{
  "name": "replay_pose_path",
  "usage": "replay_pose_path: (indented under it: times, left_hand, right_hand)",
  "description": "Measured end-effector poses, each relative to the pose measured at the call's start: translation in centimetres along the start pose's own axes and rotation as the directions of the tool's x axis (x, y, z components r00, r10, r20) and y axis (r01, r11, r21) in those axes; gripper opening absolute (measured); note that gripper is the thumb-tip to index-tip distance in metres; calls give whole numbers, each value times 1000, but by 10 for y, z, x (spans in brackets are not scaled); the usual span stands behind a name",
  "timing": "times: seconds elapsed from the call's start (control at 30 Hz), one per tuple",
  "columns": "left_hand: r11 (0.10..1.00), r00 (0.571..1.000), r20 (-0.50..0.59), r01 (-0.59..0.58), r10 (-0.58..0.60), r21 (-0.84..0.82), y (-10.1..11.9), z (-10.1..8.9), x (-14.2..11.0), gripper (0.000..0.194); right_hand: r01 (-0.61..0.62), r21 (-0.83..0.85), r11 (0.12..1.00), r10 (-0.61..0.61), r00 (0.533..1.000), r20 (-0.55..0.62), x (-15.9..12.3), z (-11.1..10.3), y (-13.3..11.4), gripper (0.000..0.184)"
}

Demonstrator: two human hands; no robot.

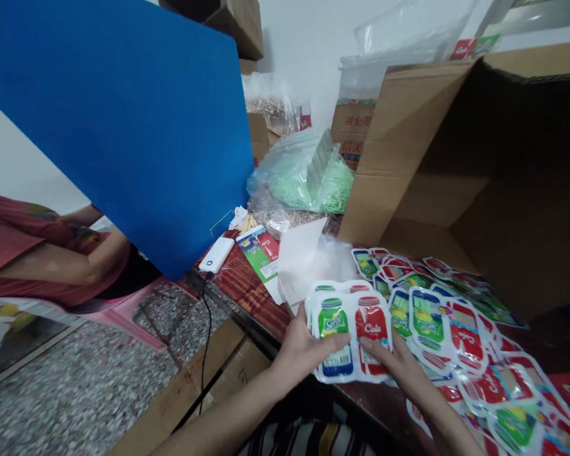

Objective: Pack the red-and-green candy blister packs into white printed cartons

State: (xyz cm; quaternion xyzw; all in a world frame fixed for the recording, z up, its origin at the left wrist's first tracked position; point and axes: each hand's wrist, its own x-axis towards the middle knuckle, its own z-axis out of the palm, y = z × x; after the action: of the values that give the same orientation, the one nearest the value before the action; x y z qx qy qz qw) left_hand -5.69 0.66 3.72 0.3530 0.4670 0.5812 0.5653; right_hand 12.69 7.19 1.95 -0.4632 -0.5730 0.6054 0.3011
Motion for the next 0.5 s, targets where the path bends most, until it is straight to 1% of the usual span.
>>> replay_pose_path:
  times: [0.07,0.1,0.17,0.23,0.3,0.37,0.43,0.5]
  left_hand:
    - [999,997,69,-18,21,-42,-1,10,-12,62]
    - [998,996,86,-14,20,-65,1,14,-16,60]
    - [993,997,75,19,-10,-113,9,18,-21,57]
    - [987,999,32,46,-42,-152,21,17,-19,56]
    - [983,998,-30,53,-59,-177,33,10,-8,55]
    - [979,989,-120,65,-90,-194,44,-2,8,57]
    - [969,970,-204,83,-133,-234,52,-16,27,60]
    - [955,952,-257,95,-169,-280,56,-27,44,61]
  right_hand:
    - [-6,-53,999,6,1000,-2,-14,-7,-5,49]
    - [-2,-77,997,3,1000,14,-18,-10,-10,49]
    - [14,-109,994,-7,998,67,-19,-13,-27,47]
    - [25,-113,993,-10,992,127,-9,-12,-48,45]
    - [42,-97,994,-24,982,187,9,-7,-70,45]
    - [61,-76,995,-39,965,258,36,2,-87,45]
    - [68,-58,996,-46,944,328,65,14,-96,43]
    - [52,-52,997,-28,923,385,93,26,-98,40]
